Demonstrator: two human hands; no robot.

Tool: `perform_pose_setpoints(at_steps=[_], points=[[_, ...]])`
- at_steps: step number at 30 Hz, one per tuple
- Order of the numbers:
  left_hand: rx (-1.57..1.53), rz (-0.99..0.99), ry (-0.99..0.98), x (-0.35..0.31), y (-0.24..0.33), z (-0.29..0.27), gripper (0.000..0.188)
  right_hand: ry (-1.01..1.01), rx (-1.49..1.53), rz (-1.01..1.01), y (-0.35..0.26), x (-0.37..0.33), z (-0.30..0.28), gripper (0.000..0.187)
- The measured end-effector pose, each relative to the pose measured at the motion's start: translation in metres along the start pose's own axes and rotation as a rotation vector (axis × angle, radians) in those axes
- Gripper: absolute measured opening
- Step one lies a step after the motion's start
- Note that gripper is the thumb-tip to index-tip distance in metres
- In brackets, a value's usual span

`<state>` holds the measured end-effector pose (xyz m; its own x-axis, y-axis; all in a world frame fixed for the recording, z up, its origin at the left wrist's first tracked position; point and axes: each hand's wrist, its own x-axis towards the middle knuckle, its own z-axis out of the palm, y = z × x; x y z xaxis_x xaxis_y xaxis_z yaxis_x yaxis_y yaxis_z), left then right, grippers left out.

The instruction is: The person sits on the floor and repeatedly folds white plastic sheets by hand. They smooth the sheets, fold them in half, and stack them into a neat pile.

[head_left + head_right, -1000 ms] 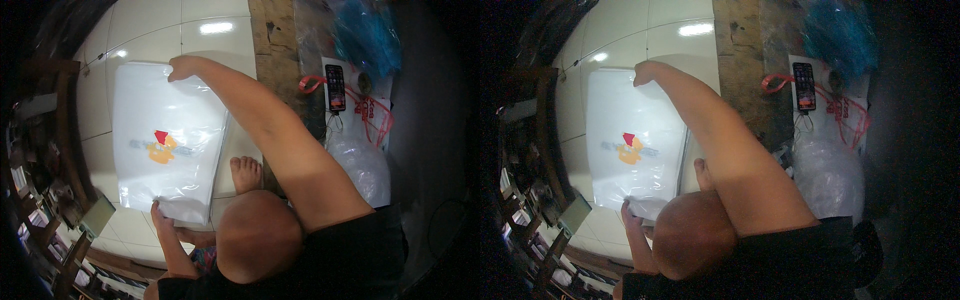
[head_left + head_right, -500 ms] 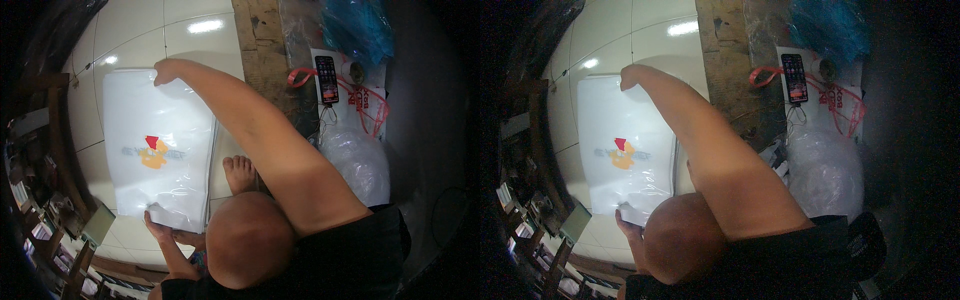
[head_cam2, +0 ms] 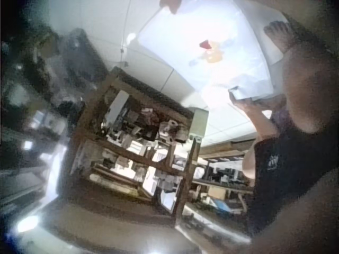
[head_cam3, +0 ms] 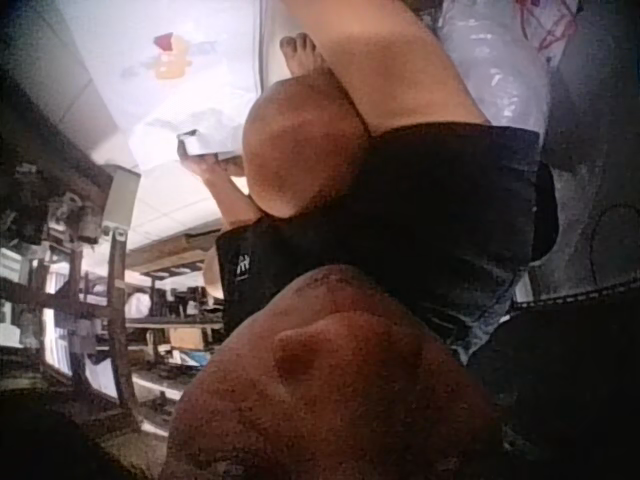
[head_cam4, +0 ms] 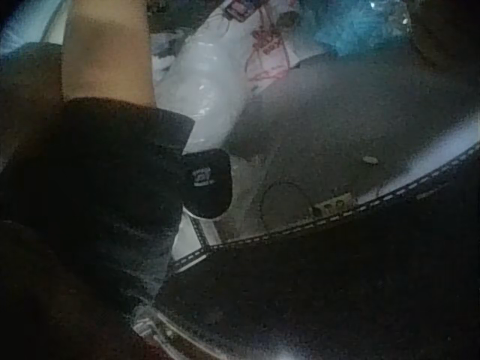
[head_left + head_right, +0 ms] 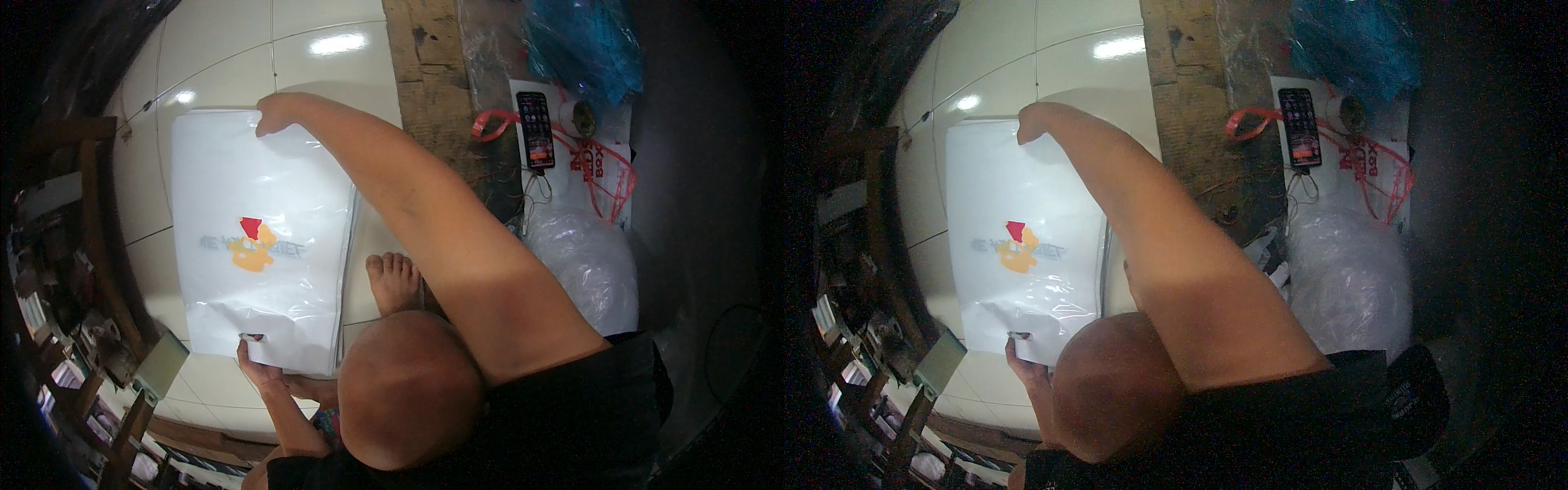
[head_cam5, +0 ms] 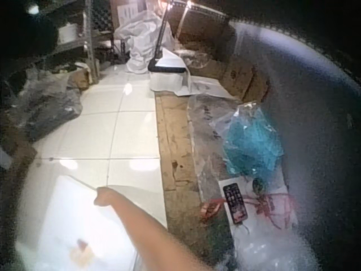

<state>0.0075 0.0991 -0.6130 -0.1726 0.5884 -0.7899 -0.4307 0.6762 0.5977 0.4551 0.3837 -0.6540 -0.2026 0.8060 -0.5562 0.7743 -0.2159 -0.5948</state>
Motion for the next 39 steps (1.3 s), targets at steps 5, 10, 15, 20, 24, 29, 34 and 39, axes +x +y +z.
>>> perform_pose_setpoints(at_steps=[5, 10, 15, 20, 24, 29, 34, 39], points=[[-0.151, 0.01, -0.392, -0.006, 0.016, 0.002, 0.032, -0.053, 0.044, 0.011, 0.003, -0.005, -0.003, 0.07], [-0.229, 0.059, -0.14, -0.003, 0.011, 0.02, 0.023, -0.069, 0.027, 0.006, 0.003, -0.011, -0.006, 0.072], [-0.273, 0.029, -0.083, -0.011, 0.004, 0.032, 0.015, -0.03, -0.026, -0.099, 0.005, -0.019, -0.008, 0.071], [-0.359, -0.015, 0.037, 0.005, -0.001, 0.024, 0.011, 0.228, -0.003, -0.299, 0.023, -0.018, 0.008, 0.064], [-0.521, -0.008, -0.063, 0.009, -0.002, 0.022, 0.017, 0.228, -0.118, -0.336, -0.02, -0.057, -0.01, 0.05], [-0.539, -0.066, -0.124, -0.008, 0.001, 0.046, 0.011, 0.185, -0.36, -0.36, -0.107, -0.123, 0.01, 0.039], [-0.404, -0.003, -0.115, -0.01, -0.004, 0.043, 0.016, 0.057, -0.481, -0.471, -0.144, -0.175, 0.114, 0.056], [-0.469, -0.038, -0.138, -0.001, -0.011, 0.037, 0.017, 0.199, -0.367, -0.622, -0.127, -0.157, 0.155, 0.069]])
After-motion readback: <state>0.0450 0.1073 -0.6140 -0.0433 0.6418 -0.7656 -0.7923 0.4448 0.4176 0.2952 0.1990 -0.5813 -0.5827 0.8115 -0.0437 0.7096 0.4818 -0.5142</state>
